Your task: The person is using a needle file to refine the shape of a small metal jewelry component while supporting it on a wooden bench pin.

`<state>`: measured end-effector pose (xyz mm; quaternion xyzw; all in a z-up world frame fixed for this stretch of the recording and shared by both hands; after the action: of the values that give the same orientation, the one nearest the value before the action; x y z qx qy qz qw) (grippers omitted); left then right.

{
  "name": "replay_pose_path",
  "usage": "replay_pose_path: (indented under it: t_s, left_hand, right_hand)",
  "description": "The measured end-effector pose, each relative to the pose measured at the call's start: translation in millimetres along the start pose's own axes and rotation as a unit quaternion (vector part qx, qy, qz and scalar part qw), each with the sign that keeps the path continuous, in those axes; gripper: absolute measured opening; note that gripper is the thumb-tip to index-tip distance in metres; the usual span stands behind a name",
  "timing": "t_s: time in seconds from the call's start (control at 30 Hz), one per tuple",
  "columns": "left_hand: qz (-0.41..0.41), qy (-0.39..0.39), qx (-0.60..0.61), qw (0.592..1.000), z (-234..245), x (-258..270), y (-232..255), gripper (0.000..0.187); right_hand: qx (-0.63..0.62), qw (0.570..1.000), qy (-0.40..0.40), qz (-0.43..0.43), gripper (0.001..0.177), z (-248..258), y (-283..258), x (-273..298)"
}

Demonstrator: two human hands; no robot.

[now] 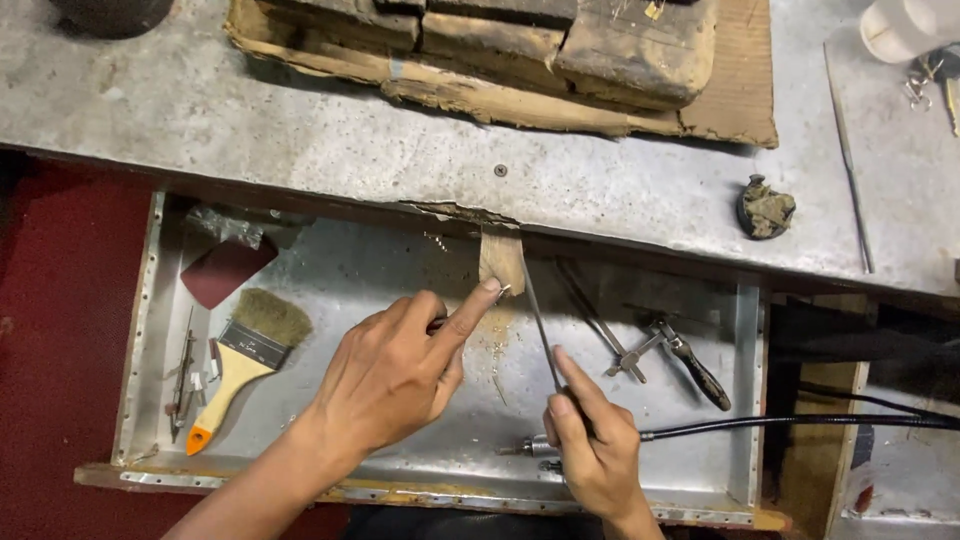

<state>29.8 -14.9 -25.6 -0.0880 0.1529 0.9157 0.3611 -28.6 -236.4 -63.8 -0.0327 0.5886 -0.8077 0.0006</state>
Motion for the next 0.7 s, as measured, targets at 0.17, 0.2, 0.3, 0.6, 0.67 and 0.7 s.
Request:
replay_pose_path:
  t_s: [0.17, 0.2, 0.3, 0.6, 0.67, 0.7]
  left_hand:
    - [-0.022, 0.004, -0.091, 0.996, -0.5, -3.0, 3.8, 0.081]
    - [-0.031, 0.007, -0.114, 0.993, 0.2, -4.3, 4.1, 0.074]
    - [-0.032, 0.001, -0.152, 0.988, 8.9, -8.6, 5.2, 0.075]
    - [-0.062, -0.003, -0.205, 0.977, 14.6, -9.9, 2.4, 0.080]
    - [-0.067, -0.002, -0.214, 0.975, 13.2, -8.7, 0.9, 0.075]
    - [-0.073, 0.003, -0.225, 0.972, 12.8, -8.6, 1.1, 0.071]
  right_hand:
    - [-0.134, 0.987, -0.050, -0.080, 0.044, 0.1, 22.6, 4.5]
    - [-0.180, 0.977, -0.053, -0.104, 0.044, 1.6, 31.4, 8.2]
    - [-0.214, 0.971, -0.065, -0.084, 0.044, -1.2, 38.7, 9.0]
    - [-0.094, 0.994, -0.050, -0.029, 0.040, -1.3, 33.3, 6.3]
    - [-0.041, 0.998, -0.036, -0.038, 0.039, -5.9, 10.7, -13.2]
    - [0.013, 0.999, -0.020, -0.043, 0.039, -7.2, -0.5, -23.0]
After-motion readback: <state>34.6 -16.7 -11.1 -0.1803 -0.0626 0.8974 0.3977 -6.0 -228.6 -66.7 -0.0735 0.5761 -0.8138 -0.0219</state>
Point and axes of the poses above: each hand's wrist, its own x-axis away from the middle knuckle, its own z-axis out of the back of the hand, y = z × x, the point moved 4 cm from there along -x, towards the middle knuckle, and after that the axes turned 11 degrees about -z, right-handed, at the moved point
